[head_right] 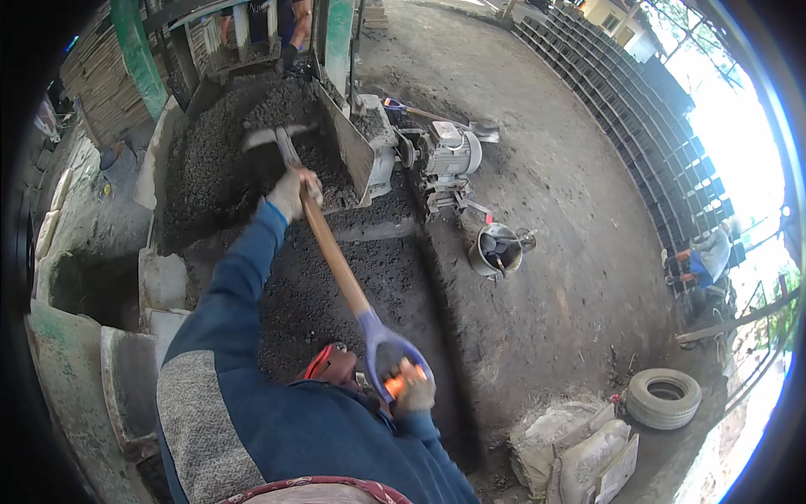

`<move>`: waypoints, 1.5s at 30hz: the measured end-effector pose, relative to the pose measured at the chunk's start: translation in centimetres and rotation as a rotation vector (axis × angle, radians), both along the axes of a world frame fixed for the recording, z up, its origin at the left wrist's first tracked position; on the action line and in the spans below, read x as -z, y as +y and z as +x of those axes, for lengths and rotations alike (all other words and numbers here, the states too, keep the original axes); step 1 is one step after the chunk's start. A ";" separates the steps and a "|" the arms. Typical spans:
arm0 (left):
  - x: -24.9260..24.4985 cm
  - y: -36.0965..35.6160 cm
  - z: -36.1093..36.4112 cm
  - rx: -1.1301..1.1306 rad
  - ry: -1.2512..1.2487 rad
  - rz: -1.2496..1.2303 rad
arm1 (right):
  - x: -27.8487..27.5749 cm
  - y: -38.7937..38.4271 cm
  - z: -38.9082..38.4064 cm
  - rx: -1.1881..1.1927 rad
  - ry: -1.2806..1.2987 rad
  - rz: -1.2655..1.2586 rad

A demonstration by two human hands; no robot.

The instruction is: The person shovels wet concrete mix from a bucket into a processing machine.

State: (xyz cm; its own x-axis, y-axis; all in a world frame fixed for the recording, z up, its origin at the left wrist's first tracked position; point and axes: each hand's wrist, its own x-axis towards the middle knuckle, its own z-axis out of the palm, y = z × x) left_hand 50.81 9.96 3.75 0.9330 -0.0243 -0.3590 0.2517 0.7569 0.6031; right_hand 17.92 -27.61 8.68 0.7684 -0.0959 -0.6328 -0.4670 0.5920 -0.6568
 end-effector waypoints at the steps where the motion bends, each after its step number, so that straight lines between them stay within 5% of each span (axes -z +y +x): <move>1: -1.8 1.0 0.9 -0.083 0.013 0.073 | 0.2 1.2 1.2 -0.110 -0.099 0.006; 5: -6.1 1.4 3.2 -0.329 0.040 0.175 | -5.2 2.6 3.8 -0.397 -0.488 -0.281; 6: -7.8 0.5 2.7 -0.299 0.020 0.111 | -3.2 -0.6 3.7 -0.483 -0.743 -0.792; 7: -9.6 -0.3 1.5 -0.277 0.004 0.052 | -7.5 -2.8 3.2 -0.277 -0.581 0.151; 9: -13.2 -5.2 -2.9 -0.243 -0.018 -0.184 | -12.7 -9.6 1.3 -0.177 -0.648 -0.129; 10: -14.6 -7.5 -5.4 -0.170 -0.086 -0.344 | -12.4 -15.4 0.8 -0.253 -0.647 -0.058; 11: -15.4 -9.7 -8.2 -0.100 -0.220 -0.306 | -12.9 -21.9 0.3 -0.168 -0.723 -0.408; 12: -16.0 -11.5 -9.9 -0.048 -0.196 -0.446 | -18.6 -19.4 -0.4 0.005 -0.864 -0.720; 14: -17.0 -15.1 -12.4 -0.105 -0.119 -0.585 | -21.8 -27.2 0.9 -0.157 -1.175 -1.314; 18: -15.4 -21.0 -15.3 0.005 -0.417 -0.486 | -31.1 -30.5 4.7 0.237 -1.515 -1.755; 20: -14.0 -23.1 -16.4 -0.005 -0.544 -0.406 | -37.0 -29.4 5.8 0.678 -1.480 -1.937; 21: -14.7 -23.7 -17.9 -0.009 -0.600 -0.332 | -40.9 -30.8 6.0 0.910 -1.140 -2.488; 23: -15.6 -23.4 -19.8 0.030 -0.749 -0.271 | -46.7 -25.1 7.3 1.008 -1.489 -2.379; 25: -15.1 -22.7 -20.2 0.017 -0.859 -0.286 | -50.8 -16.7 8.7 0.777 -1.978 -2.070; 28: -15.8 -18.9 -21.7 -0.191 -0.802 -0.377 | -53.6 -4.0 10.2 0.435 -2.328 -1.759; 31: -19.9 -8.3 -20.5 -0.322 -0.517 1.152 | -52.0 3.9 11.4 0.294 -2.432 -1.816; 33: -14.6 -1.9 -15.4 -0.304 -0.775 -0.557 | -49.4 7.5 12.4 0.250 -2.486 -2.003; 36: -10.6 5.9 -9.0 -0.345 -0.477 -0.539 | -39.3 13.0 13.8 0.118 -2.064 -1.677; 40: -8.0 9.2 -5.4 -0.383 -0.192 -0.509 | -30.3 9.3 17.4 0.113 -1.686 -1.669; 45: -8.8 9.2 -0.7 -0.557 -0.079 -0.426 | -11.0 3.0 23.1 0.144 -1.307 -1.184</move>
State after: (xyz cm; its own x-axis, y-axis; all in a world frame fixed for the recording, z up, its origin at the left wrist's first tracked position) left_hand 50.08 19.19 12.60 0.8701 0.3414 -0.3555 -0.2743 0.9346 0.2262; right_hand 41.01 -24.64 19.67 0.6126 -0.1111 0.7826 0.6725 -0.4470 -0.5898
